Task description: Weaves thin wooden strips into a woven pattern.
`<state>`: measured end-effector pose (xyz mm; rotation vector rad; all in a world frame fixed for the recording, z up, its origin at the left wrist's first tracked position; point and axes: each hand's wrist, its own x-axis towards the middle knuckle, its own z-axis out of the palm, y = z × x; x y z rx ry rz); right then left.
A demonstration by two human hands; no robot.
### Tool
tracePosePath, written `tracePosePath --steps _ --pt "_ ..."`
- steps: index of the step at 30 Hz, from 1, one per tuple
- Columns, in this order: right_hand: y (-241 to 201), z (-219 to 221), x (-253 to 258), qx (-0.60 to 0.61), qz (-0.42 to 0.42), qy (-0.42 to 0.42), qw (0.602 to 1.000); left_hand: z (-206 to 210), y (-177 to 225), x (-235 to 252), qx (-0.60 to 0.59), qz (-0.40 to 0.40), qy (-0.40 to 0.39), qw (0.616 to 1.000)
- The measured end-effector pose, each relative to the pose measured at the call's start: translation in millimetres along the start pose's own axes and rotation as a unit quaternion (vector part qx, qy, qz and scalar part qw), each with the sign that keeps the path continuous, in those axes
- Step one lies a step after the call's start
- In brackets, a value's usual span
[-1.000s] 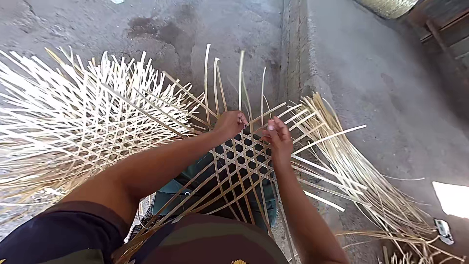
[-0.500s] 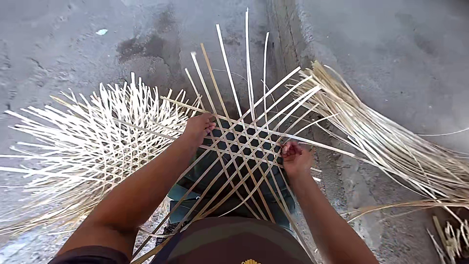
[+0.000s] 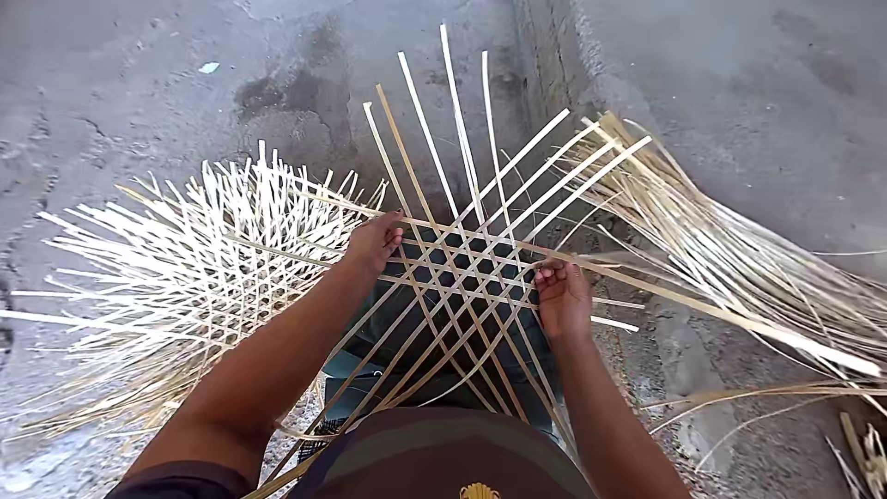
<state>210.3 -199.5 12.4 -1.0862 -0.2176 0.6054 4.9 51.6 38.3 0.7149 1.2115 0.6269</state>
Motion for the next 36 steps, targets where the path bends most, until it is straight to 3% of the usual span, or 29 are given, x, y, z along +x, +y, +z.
tracePosePath --steps 5,10,11,13,15,16,18,21,27,36 --pt "15.3 4.6 -14.2 -0.058 -0.155 0.006 0.986 7.5 -9.0 -12.5 -0.011 0.133 0.053 0.990" --pt "10.0 2.1 -33.6 -0.146 -0.182 -0.076 0.969 5.2 -13.3 -23.1 0.013 0.221 0.032 0.975" --pt "10.1 1.8 -36.6 -0.125 -0.173 -0.054 0.975 5.0 -15.0 -22.2 0.022 0.223 0.030 0.974" --pt "9.4 4.5 -38.6 -0.037 -0.121 0.080 0.989 5.6 -17.4 -19.3 0.047 0.210 0.030 0.976" --pt "4.3 6.2 -33.0 0.019 -0.026 0.207 0.978 6.0 -15.8 -17.6 0.079 0.167 0.021 0.983" --pt "1.3 4.3 -29.4 0.018 0.025 0.226 0.974 6.5 -13.7 -18.0 0.082 0.145 0.018 0.986" --pt "-8.6 -0.2 -21.2 -0.006 0.104 0.186 0.977 6.5 -10.3 -19.3 0.081 0.135 0.014 0.987" --pt "-20.7 -6.2 -13.3 0.004 0.128 0.100 0.987 5.3 -11.7 -20.3 0.100 0.174 0.007 0.980" --pt "1.3 -2.5 -24.4 0.069 0.031 0.142 0.987 3.8 -24.3 -20.1 0.118 0.247 -0.013 0.962" --pt "4.9 -3.9 -41.5 0.023 -0.116 0.117 0.986 2.3 -29.7 -17.0 0.096 0.252 -0.018 0.963"
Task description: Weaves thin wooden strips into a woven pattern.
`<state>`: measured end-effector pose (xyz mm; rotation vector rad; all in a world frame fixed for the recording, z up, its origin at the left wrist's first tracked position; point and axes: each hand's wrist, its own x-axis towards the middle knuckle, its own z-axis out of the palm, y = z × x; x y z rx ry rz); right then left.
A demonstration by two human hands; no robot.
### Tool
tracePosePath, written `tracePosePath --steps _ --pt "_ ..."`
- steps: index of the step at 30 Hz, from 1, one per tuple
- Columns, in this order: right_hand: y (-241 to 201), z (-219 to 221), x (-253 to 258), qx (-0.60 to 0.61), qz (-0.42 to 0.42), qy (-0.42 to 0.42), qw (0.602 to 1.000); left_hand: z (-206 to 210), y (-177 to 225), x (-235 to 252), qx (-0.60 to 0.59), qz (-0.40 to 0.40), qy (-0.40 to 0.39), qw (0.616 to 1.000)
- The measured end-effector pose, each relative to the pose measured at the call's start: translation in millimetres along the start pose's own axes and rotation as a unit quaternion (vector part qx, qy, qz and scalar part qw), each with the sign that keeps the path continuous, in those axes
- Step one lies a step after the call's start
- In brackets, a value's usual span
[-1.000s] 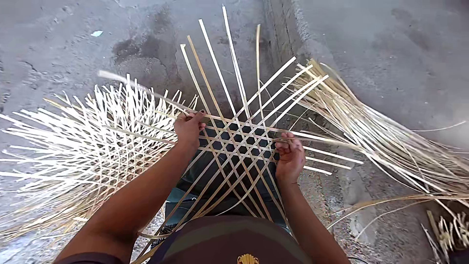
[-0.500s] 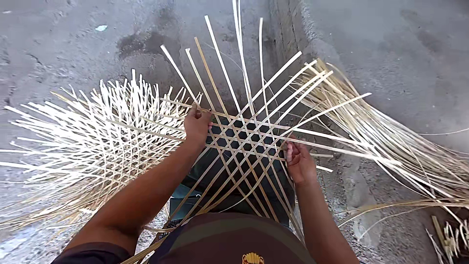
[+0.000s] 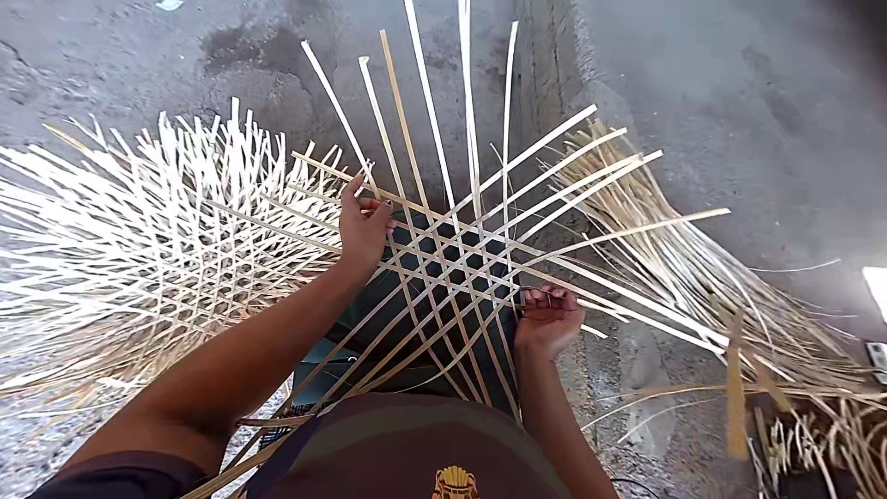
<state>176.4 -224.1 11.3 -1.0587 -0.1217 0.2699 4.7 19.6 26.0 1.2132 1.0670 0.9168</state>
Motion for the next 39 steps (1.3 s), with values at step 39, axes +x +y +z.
tracePosePath --steps 39 --pt "-15.2 83.2 70.7 -0.647 -0.168 -0.542 0.509 -47.9 8.3 -32.0 0.463 0.374 -0.180 0.783"
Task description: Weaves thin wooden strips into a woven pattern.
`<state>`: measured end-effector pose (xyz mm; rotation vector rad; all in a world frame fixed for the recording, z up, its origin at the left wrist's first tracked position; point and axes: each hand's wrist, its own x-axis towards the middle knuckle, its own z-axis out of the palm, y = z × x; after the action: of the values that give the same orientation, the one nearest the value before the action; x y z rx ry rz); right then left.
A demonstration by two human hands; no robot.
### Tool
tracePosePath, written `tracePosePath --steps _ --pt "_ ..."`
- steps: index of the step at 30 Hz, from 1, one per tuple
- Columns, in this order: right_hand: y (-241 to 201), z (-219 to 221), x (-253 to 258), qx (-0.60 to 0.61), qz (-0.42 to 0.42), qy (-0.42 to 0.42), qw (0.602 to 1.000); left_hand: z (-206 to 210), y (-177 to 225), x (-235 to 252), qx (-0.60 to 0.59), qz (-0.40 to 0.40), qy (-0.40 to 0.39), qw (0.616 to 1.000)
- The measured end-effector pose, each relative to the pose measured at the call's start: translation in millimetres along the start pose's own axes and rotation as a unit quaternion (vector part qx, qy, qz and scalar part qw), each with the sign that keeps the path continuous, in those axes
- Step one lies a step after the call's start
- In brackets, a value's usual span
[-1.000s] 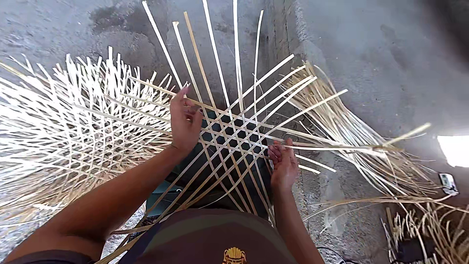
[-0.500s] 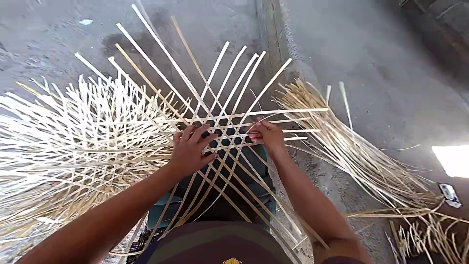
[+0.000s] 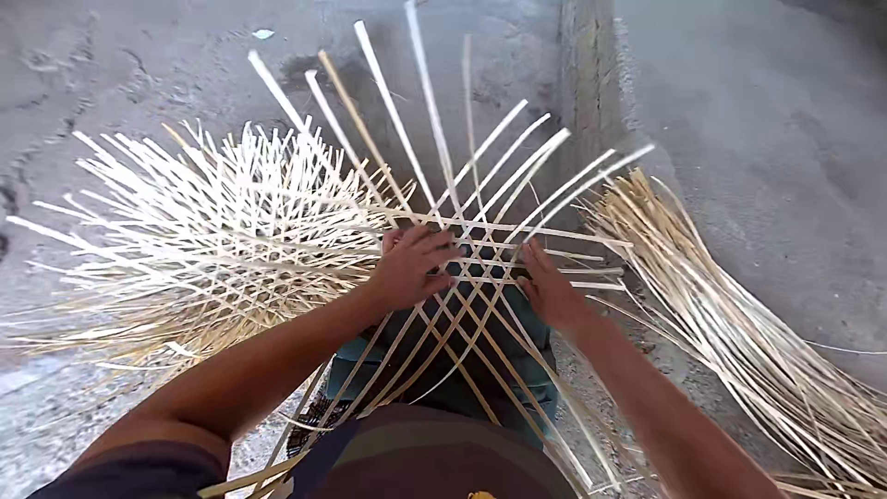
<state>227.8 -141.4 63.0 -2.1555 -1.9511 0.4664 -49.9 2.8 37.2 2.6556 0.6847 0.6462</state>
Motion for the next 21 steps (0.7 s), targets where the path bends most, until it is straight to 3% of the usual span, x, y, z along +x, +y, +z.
tracePosePath --steps 2,5,6,8,10,12,15,17,21 --pt "0.6 -6.9 -11.9 -0.017 -0.006 0.011 1.000 -26.0 -19.0 5.2 0.011 -0.044 0.084 0.995" --pt "-15.9 -28.4 -22.6 0.023 -0.019 0.115 0.993 -78.0 -60.1 12.4 0.043 -0.230 0.133 0.963" --pt "-27.0 -32.0 -22.6 0.076 -0.005 0.127 0.989 -86.9 -77.3 14.2 0.050 -0.283 0.116 0.951" --pt "-54.3 -31.4 -13.4 0.260 0.057 0.073 0.961 -91.5 -108.7 16.9 0.043 -0.337 0.012 0.941" --pt "-82.9 -24.5 4.4 0.450 0.114 -0.001 0.886 -89.7 -129.9 23.5 -0.017 -0.344 -0.107 0.933" --pt "-100.9 -12.3 24.2 0.549 0.150 -0.025 0.822 -86.9 -142.7 27.5 -0.088 -0.319 -0.133 0.934" --pt "-118.5 -6.7 50.1 0.616 0.174 0.010 0.768 -104.5 -134.9 31.1 -0.126 -0.307 -0.055 0.942" --pt "-132.0 -19.3 65.8 0.635 0.159 0.070 0.753 -124.9 -122.4 34.1 -0.137 -0.292 0.028 0.946" --pt "-169.9 -90.4 102.0 0.632 0.056 0.228 0.739 -155.0 -98.1 48.8 -0.178 -0.288 0.195 0.921"
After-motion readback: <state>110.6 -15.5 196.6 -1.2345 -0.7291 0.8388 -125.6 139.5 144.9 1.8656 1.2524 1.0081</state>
